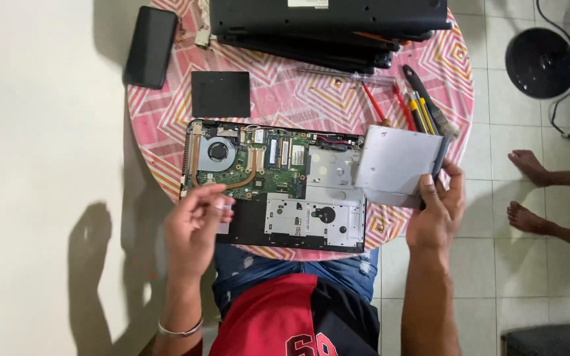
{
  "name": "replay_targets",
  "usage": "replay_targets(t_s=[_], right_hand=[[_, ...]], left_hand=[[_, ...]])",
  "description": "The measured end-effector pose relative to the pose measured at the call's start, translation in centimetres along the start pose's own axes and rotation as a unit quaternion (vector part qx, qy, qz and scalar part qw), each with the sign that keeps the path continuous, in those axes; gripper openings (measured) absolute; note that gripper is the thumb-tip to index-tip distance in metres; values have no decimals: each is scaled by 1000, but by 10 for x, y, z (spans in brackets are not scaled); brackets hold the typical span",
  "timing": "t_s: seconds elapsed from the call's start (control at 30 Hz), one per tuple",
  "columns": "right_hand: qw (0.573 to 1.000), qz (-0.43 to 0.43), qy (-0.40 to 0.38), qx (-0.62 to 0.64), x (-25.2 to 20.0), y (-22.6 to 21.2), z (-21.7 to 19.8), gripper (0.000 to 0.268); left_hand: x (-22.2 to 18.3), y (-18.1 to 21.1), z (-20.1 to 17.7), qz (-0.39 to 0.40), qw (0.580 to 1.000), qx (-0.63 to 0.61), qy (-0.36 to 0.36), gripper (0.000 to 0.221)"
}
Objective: Disassembling a laptop by removing screws and the back cover, followed by cleaning internal components with a brush.
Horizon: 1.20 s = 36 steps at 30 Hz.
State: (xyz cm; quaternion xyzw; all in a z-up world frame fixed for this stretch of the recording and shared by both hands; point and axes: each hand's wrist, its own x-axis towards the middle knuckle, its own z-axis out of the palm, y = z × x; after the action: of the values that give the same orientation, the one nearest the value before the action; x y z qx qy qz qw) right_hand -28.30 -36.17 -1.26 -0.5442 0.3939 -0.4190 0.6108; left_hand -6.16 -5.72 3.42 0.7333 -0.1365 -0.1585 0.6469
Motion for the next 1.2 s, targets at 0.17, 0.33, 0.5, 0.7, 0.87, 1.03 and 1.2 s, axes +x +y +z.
replay_targets(t_s=[0.17, 0.33, 0.5, 0.7, 0.87, 1.03, 1.2], right_hand=[[998, 6, -26, 65, -43, -26, 73, 35], [984, -154, -12, -90, -32, -45, 64, 40], [925, -342, -19, -166, -56, -9, 81, 34], [821, -514, -132, -211, -95, -3, 111, 7], [824, -462, -264, -194, -69, 1, 90, 14], [803, -410, -66, -429, 82, -14, 9, 19], [784, -193, -109, -579, 167, 7, -37, 36]], left_hand=[[-15, -4, 39, -123, 973, -82, -176, 44], [-2, 1, 31, -119, 977, -92, -151, 43], [2, -5, 60, -171, 894, -310, -275, 91], [2, -21, 90, -192, 798, -521, -236, 81], [6, -9, 81, -318, 807, -487, -104, 65], [9, -29, 66, -372, 792, -472, -107, 64], [7, -61, 57, -290, 749, -548, -232, 53]])
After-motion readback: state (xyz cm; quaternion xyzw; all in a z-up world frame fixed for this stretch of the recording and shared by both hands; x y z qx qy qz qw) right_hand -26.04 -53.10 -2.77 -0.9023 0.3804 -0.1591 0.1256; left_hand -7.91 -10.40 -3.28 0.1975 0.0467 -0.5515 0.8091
